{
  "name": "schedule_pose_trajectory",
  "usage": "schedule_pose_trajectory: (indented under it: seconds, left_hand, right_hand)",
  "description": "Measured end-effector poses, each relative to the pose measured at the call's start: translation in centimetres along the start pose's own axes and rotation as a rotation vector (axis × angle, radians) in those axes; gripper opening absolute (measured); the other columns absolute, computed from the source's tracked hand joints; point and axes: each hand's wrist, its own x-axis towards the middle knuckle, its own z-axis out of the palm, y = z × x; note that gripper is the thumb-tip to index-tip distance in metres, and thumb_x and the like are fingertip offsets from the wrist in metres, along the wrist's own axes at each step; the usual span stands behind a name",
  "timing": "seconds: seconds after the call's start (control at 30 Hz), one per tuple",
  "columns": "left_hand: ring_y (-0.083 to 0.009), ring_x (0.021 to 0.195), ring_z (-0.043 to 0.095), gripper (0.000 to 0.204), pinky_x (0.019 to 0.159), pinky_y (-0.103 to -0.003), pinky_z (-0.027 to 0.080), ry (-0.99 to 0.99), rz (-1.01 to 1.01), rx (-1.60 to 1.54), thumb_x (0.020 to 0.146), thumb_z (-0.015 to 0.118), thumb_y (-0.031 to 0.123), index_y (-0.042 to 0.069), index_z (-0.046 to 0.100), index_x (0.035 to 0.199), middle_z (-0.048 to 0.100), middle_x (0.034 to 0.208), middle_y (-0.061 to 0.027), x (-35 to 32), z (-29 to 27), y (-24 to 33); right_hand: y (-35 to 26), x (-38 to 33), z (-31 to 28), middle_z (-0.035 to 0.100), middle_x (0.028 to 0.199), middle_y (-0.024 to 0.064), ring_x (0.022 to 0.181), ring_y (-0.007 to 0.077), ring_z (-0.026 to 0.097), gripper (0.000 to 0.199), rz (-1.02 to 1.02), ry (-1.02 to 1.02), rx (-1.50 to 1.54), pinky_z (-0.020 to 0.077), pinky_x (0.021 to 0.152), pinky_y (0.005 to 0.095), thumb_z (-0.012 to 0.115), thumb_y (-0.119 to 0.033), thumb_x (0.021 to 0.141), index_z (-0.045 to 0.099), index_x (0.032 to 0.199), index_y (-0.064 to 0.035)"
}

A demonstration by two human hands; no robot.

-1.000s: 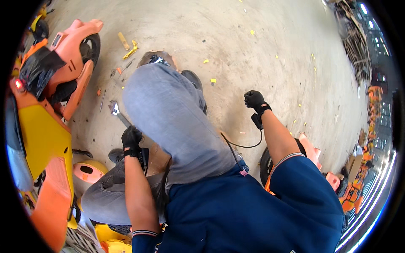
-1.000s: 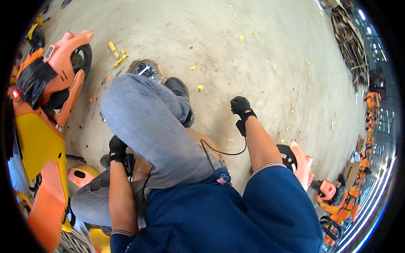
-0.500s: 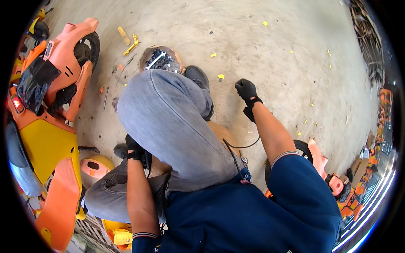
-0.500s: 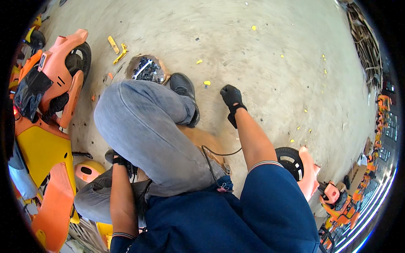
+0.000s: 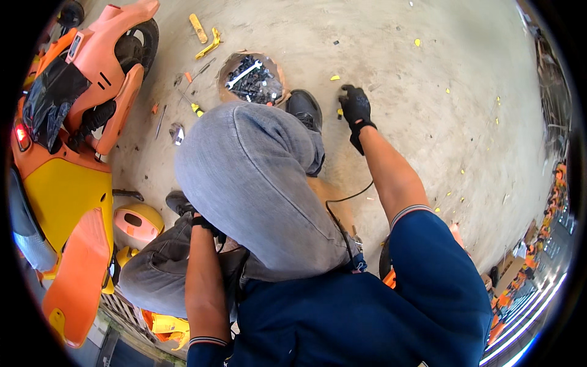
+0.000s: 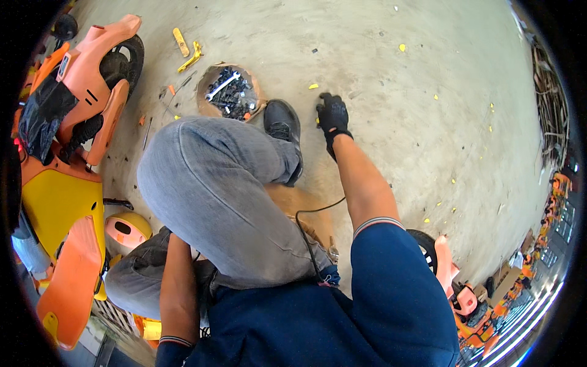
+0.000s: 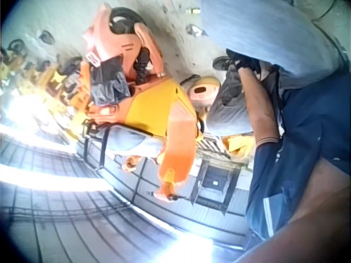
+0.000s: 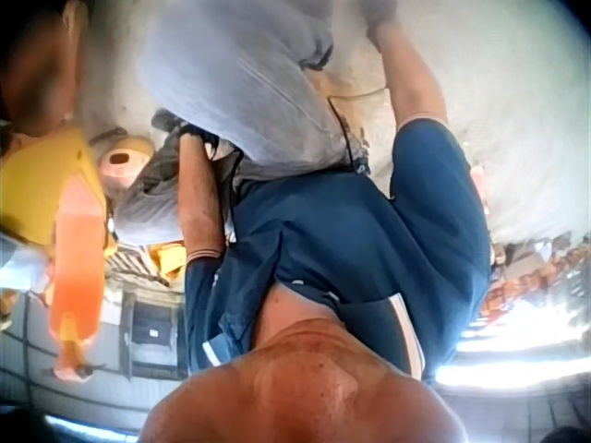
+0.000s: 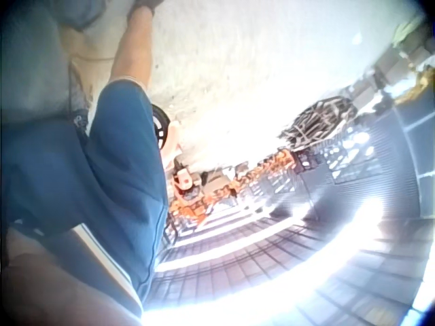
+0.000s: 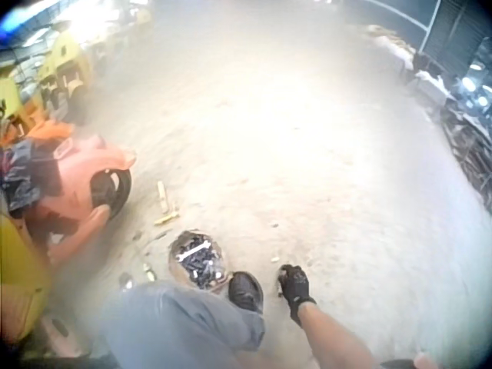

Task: The person puts on gloves and sits on the floor to work on a yellow and orange scooter. They use a screwdriver to remove a panel and then handle small orange plastic components, appearing to assemble or adjust parts of the scooter.

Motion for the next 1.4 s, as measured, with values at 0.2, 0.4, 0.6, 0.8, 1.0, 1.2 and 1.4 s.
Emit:
schedule_pose_trajectory:
  seconds: [0.2,0.4,0.6,0.8,1.0,1.2,1.4]
  left_hand:
    - [-0.0323,0.086,0.064,0.034,0.077,-0.04,0.051,0.029,0.101,0.388,0.093,0.052,0.034,0.004,0.064,0.105,0.069,0.093,-0.0117,-0.9,-0.1,0.5]
    - [-0.0327,0.082,0.063,0.034,0.075,-0.042,0.051,-0.013,0.356,1.021,0.093,0.051,0.034,0.004,0.064,0.103,0.069,0.09,-0.0104,-1.7,-0.3,0.2]
    - [-0.0331,0.079,0.063,0.035,0.073,-0.043,0.051,-0.149,0.652,1.598,0.093,0.051,0.035,0.004,0.064,0.101,0.068,0.088,-0.0092,-0.3,0.9,1.5]
    - [-0.02,0.062,0.06,0.028,0.056,-0.033,0.049,0.129,-0.01,0.036,0.091,0.056,0.029,0.003,0.063,0.096,0.063,0.076,-0.0077,-0.6,4.6,4.5]
    - [-0.0142,0.06,0.057,0.026,0.055,-0.024,0.046,0.07,0.134,0.033,0.095,0.052,0.025,0.001,0.061,0.102,0.061,0.078,-0.0081,-1.6,8.0,10.9]
    - [-0.0108,0.067,0.06,0.02,0.063,-0.025,0.049,0.021,0.312,0.124,0.093,0.055,0.019,0.004,0.063,0.104,0.065,0.083,-0.0048,-3.3,8.5,16.2]
    - [-0.0133,0.065,0.06,0.022,0.06,-0.026,0.048,0.046,0.402,0.046,0.094,0.053,0.023,0.005,0.063,0.102,0.064,0.081,-0.0064,-5.0,7.5,18.8]
  right_hand:
    - [-2.2,5.0,0.2,0.061,0.105,0.018,0.098,0.0358,0.06,0.033,-0.062,0.022,-0.093,0.0492,0.083,0.0433,0.067,-0.017,0.079,0.063,0.112,-0.0172]
    - [-2.1,5.9,1.2,0.058,0.105,0.0151,0.101,0.0359,0.057,0.02,-0.108,-0.019,-0.202,0.0494,0.083,0.0447,0.06,-0.014,0.081,0.064,0.101,-0.0143]
    - [-1.2,6.6,2.0,0.063,0.093,0.0204,0.085,0.0335,0.064,0.014,-0.093,0.05,-0.211,0.0525,0.076,0.0397,0.057,-0.014,0.083,0.06,0.092,-0.0038]
    - [-3.9,5.7,-1.5,0.065,0.088,0.0096,0.072,0.0142,0.063,0.019,0.255,-0.314,1.147,0.0549,0.068,0.0294,0.057,-0.008,0.088,0.062,0.103,0.002]
    - [-12.6,5.2,-7.5,0.062,0.086,0.0025,0.076,0.0103,0.059,0.022,-0.044,-0.63,1.075,0.0525,0.072,0.0253,0.061,-0.011,0.086,0.064,0.106,-0.0006]
    - [-21.7,6.8,-12.3,0.056,0.08,-0.0024,0.068,0.0056,0.05,0.022,-0.493,-0.606,0.698,0.0442,0.062,0.0227,0.055,-0.009,0.081,0.065,0.099,-0.004]
    - [-27.4,12.0,-17.5,0.053,0.078,-0.004,0.065,0.004,0.048,0.028,-0.531,-0.576,0.538,0.042,0.058,0.0205,0.054,-0.005,0.085,0.063,0.111,-0.0053]
